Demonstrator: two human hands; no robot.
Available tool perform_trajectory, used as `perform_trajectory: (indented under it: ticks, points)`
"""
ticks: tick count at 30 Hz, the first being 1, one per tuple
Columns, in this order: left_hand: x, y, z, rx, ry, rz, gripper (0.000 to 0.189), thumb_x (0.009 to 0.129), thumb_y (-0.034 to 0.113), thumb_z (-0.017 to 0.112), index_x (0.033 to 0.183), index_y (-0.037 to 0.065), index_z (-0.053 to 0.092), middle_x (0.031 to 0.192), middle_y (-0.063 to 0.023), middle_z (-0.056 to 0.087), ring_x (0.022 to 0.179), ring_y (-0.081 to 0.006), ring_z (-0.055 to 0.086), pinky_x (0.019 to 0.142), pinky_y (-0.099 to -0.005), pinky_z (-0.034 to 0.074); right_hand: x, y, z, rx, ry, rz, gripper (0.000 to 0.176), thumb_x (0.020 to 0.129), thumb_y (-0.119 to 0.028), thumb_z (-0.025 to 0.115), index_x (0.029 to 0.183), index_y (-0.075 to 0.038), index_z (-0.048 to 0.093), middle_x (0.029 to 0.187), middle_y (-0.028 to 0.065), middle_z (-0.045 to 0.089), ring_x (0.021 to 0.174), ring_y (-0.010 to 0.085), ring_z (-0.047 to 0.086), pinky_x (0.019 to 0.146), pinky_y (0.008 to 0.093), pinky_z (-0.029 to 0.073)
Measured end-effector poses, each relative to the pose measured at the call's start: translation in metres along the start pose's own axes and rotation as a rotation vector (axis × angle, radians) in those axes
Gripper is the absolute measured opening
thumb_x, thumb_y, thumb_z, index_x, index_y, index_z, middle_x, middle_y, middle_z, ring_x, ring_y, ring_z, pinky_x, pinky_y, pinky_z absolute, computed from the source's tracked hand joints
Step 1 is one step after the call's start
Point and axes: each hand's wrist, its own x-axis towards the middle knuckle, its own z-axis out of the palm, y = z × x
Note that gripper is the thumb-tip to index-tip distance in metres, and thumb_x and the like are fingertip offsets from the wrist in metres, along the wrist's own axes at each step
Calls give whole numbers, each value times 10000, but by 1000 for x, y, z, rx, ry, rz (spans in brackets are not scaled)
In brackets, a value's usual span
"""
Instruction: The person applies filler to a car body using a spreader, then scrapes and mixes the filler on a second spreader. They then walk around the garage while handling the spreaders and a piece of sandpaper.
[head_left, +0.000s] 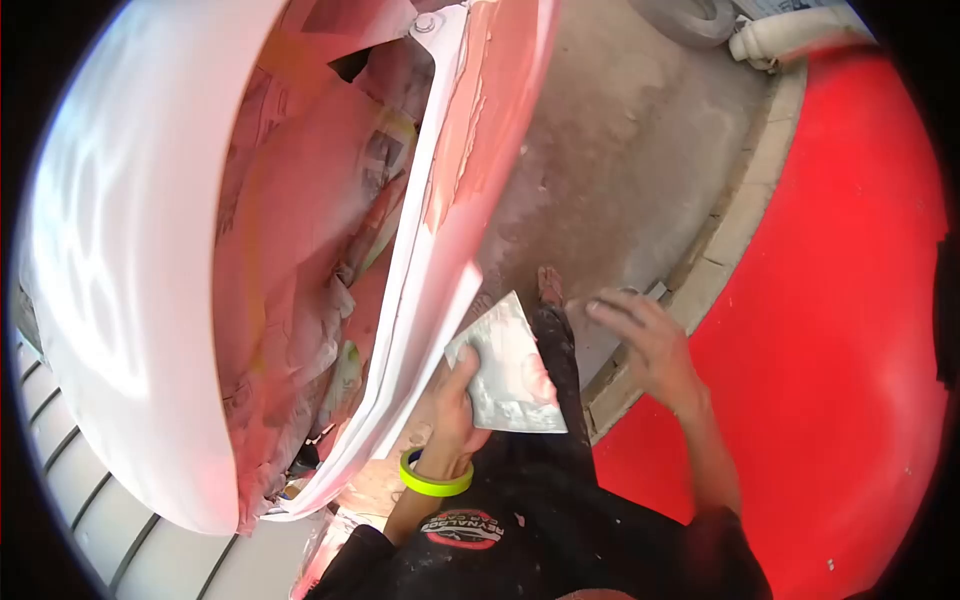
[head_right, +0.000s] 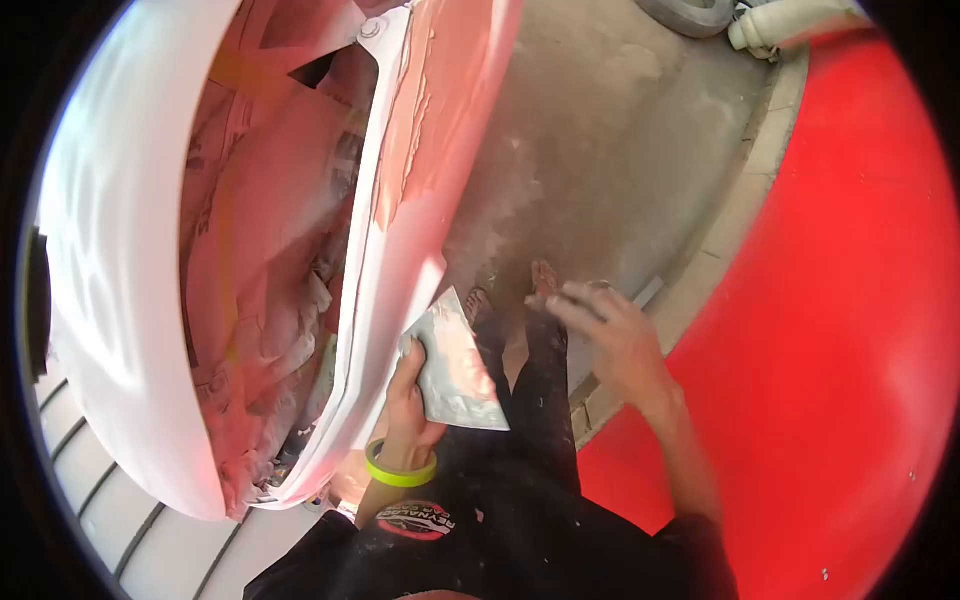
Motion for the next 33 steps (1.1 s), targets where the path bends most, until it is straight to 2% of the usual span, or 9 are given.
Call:
perform_trajectory:
  ticks: [2,6,10,14,19,22,25,30,33]
  points:
    - [-5,-9,-2,123,84,35,515,1065,358,537,1429,-4,489,1336,-138,637,1193,-258,655,1047,-420,513,27,5,-5,299,214,72,528,900,95,533,1368,-119,651,1356,149,640,1263,319,588,1078,404,452]
    - [71,-71,4,56,35,-131,475,1085,341,504,1417,1,510,1328,-128,646,1191,-218,654,1050,-396,511,130,47,-82,-18,483,-152,553,904,105,510,1385,-136,636,1357,142,631,1274,338,572,1078,390,437]
    - [56,-73,1,71,89,-167,473,1083,343,510,1406,-2,523,1304,-125,658,1177,-220,661,1032,-388,519,224,32,-84,-60,705,-349,542,872,87,519,1339,-147,663,1239,125,657,1155,359,601,1026,424,470]
    - [53,-69,-5,111,124,-114,480,1068,333,546,1402,-11,526,1282,-124,660,1143,-204,663,1011,-363,515,269,3,-74,-107,701,-376,454,892,58,559,1315,-66,669,1259,182,641,1168,341,622,1026,414,484]
    - [47,-61,-9,135,149,-112,470,1071,319,534,1402,-14,514,1284,-124,654,1157,-211,654,1022,-378,509,267,9,-34,-60,757,-444,460,884,78,540,1295,-70,683,1213,182,655,1126,354,627,1002,420,491]
    - [54,-70,-12,176,152,-106,476,1078,323,508,1409,-18,488,1293,-146,646,1178,-244,653,1033,-410,513,243,34,-17,-119,662,-416,570,819,106,526,1317,-120,686,1308,117,645,1211,350,587,1033,395,456]
    - [53,-72,-18,176,145,-108,478,1079,323,508,1409,-22,484,1293,-145,643,1176,-242,652,1026,-406,518,227,29,-3,-175,731,-480,567,785,63,545,1254,-194,732,1211,114,654,1101,345,618,1002,454,484]
    - [54,-76,-24,189,151,-131,488,1076,330,518,1408,-26,485,1304,-142,636,1171,-234,653,1024,-399,518,200,25,20,-133,675,-409,551,804,33,554,1256,-221,740,1267,101,642,1164,332,608,1038,479,470]
    - [55,-74,-22,174,140,-115,430,1075,304,538,1375,-4,554,1242,-87,675,1114,-167,664,978,-330,522,191,23,31,-160,655,-404,524,824,-4,562,1257,-238,740,1297,95,635,1201,320,599,1062,504,455]
